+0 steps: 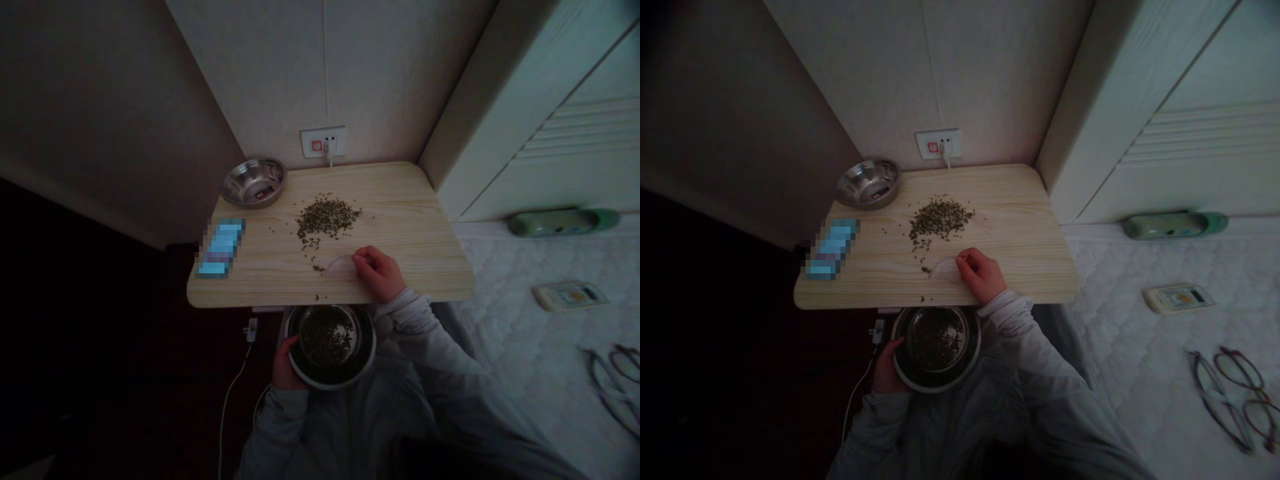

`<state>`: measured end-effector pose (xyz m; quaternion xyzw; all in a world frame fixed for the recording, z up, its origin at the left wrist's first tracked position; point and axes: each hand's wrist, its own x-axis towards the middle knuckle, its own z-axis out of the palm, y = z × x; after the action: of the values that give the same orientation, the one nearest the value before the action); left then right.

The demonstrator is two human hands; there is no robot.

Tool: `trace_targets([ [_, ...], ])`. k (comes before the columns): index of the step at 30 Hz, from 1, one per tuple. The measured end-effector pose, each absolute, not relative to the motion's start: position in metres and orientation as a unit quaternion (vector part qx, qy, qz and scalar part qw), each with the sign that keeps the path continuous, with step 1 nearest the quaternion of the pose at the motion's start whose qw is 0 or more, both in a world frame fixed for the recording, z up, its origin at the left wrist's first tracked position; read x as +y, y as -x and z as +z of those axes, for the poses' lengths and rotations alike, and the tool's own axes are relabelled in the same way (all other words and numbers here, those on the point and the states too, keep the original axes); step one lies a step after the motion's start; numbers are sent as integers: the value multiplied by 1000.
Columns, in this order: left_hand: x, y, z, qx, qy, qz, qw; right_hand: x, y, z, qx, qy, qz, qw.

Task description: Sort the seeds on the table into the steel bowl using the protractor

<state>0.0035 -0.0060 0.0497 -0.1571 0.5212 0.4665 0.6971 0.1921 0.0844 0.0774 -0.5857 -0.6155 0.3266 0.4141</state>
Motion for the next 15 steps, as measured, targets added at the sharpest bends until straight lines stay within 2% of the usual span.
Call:
trace_targets([
  [4,-6,-2,49,519,162,458,703,87,-195,73,-526,589,357,500],
  [6,-6,-2,47,511,163,456,710,87,-195,72,-522,586,359,505],
  [12,-7,0,44,496,164,456,720,83,-190,81,-642,553,376,374],
  [15,-7,-1,46,496,177,453,719,82,-188,84,-695,553,334,315],
])
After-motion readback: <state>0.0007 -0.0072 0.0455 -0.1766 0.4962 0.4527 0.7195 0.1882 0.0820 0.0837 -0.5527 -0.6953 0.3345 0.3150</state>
